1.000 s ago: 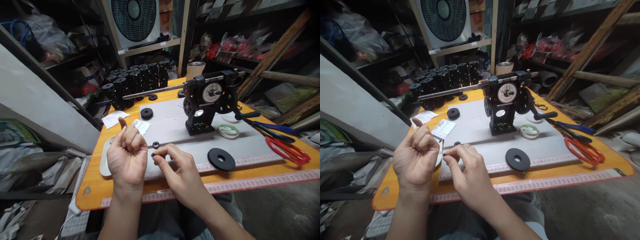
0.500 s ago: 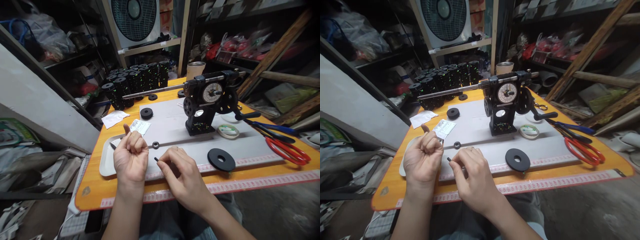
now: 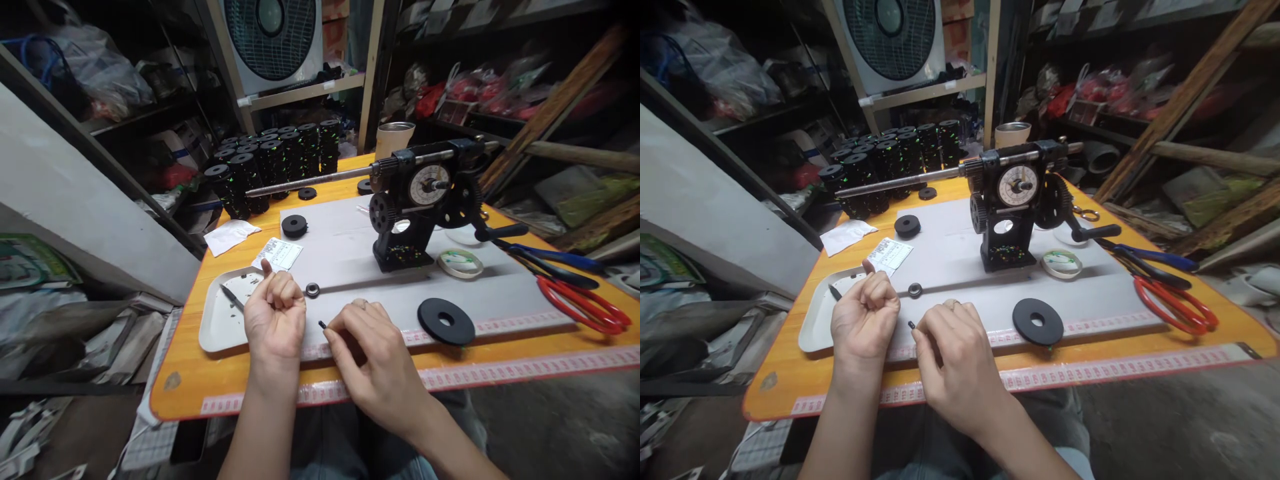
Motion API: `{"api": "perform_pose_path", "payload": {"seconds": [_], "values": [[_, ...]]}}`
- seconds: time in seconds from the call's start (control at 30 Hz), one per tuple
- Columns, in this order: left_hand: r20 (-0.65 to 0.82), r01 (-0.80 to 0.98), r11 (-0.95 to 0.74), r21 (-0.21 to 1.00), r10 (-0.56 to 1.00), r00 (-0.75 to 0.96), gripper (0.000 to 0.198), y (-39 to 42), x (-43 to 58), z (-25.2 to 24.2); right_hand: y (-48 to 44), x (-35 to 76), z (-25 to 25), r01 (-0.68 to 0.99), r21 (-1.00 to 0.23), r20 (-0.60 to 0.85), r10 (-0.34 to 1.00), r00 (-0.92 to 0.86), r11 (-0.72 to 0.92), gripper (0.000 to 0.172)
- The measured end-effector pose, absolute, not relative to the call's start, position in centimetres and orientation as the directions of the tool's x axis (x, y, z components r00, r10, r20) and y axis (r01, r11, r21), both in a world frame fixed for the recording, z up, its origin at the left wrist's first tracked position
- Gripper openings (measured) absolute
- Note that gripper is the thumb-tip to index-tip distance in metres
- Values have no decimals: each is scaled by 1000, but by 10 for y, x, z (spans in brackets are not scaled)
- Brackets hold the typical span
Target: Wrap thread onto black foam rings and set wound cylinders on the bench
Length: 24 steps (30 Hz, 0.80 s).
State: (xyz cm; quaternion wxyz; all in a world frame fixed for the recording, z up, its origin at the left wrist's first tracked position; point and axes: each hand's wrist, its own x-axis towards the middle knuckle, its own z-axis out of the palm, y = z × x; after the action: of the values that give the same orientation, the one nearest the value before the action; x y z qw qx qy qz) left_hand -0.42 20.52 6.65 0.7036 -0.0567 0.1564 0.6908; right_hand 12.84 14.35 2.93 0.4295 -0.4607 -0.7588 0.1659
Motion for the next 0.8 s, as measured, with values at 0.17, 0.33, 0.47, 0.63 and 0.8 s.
{"api": "perform_pose_path", "payload": {"seconds": [0.17,0.33,0.47,0.63,0.8], "values": [[-303,-985,42,167,953,-11,47,208,-4,60,143,129,28,583,-628,498,842,-209,516,20],[-281,-982,23,188,959,-32,49,209,-4,57,141,129,27,597,-621,487,847,-215,508,21],[-231,-976,0,217,972,-51,49,210,-8,57,139,131,26,600,-617,477,848,-230,510,21],[-154,-971,-62,231,983,-99,48,214,-14,59,136,137,23,618,-600,471,849,-240,507,20],[-146,-976,-59,208,985,-91,52,211,-10,61,138,143,23,654,-583,472,856,-209,482,13]]}}
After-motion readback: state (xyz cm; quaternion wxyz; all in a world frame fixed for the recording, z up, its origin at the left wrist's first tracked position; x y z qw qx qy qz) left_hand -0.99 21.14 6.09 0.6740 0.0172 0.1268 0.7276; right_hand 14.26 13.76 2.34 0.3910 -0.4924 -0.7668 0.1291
